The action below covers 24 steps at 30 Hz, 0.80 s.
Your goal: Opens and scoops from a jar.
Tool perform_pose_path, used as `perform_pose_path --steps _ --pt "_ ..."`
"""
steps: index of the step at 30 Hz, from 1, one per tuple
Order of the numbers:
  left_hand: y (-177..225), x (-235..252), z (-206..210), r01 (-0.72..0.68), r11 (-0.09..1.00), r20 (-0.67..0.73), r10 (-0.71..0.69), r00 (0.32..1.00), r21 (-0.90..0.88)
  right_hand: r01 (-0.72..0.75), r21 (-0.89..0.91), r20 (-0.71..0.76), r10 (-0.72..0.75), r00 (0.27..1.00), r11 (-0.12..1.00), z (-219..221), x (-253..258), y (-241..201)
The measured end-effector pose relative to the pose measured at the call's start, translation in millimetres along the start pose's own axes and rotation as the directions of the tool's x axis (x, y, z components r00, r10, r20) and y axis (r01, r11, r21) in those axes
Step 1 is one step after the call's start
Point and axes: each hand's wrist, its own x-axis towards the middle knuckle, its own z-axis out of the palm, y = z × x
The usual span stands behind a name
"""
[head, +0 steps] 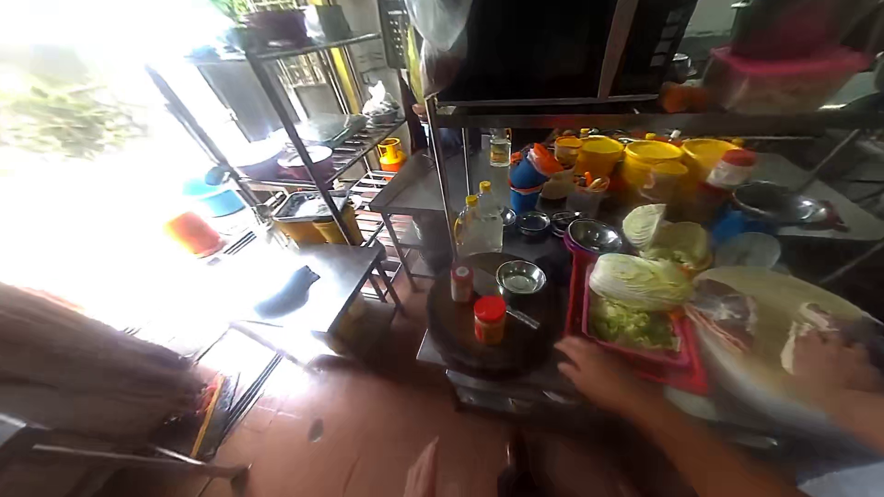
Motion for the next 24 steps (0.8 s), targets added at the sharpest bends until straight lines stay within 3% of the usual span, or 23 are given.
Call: perform_pose_path --steps 3,6,9,12,13,15,17,18,19,20,22,24 --pt "26.7 129.7 0.1 -0.075 0.996 -0.051 0.077 0.996 0.052 -0.001 -0.049 -0.151 -0.006 0.989 0.999 3.3 104.9 24.3" --pt "28.6 238.7 25.7 -0.095 0.995 -0.171 0.090 0.981 -0.018 0.027 -0.100 -0.285 -0.055 0.957 0.995 9.8 195.1 41.8" --pt "21.6 298.4 58.4 -0.081 0.994 -0.273 0.058 0.960 -0.074 0.069 -0.188 -0.281 -0.121 0.952 0.980 22.3 243.7 59.3" --pt "16.4 324.2 74.5 -0.127 0.979 -0.286 0.078 0.955 -0.160 0.148 -0.215 -0.324 -0.213 0.922 0.965 15.6 257.8 70.4" --pt "14.6 327.3 75.8 -0.141 0.971 -0.267 0.087 0.960 -0.191 0.153 -0.112 -0.398 -0.185 0.899 0.982 7.0 253.3 67.6" --pt "10.0 330.1 72.7 -0.165 0.953 -0.237 0.104 0.966 -0.254 0.058 0.326 -0.443 0.098 0.891 0.944 -21.0 229.2 48.8" --pt "8.9 330.6 58.5 -0.205 0.925 -0.234 0.133 0.963 -0.319 -0.016 0.799 -0.259 0.368 0.893 0.601 -47.2 193.2 25.2" --pt "9.4 330.8 46.1 -0.233 0.904 -0.230 0.157 0.961 -0.357 -0.036 0.875 -0.189 0.410 0.892 0.484 -49.5 174.7 14.1" --pt "8.7 331.5 31.0 -0.263 0.881 -0.221 0.188 0.957 -0.393 -0.050 0.862 -0.180 0.397 0.900 0.504 -40.8 157.3 4.7" --pt "5.3 332.0 15.1 -0.294 0.858 -0.213 0.221 0.952 -0.422 -0.039 0.778 -0.226 0.338 0.914 0.627 -23.5 142.9 -4.4" --pt "-10.4 329.7 -16.7 -0.338 0.815 -0.199 0.275 0.941 -0.470 0.106 0.411 -0.377 0.063 0.924 0.905 22.2 126.0 -23.7" --pt "-31.2 328.1 -49.3 -0.353 0.811 -0.171 0.309 0.935 -0.466 0.202 0.012 -0.408 -0.180 0.895 0.979 68.1 123.4 -36.7"
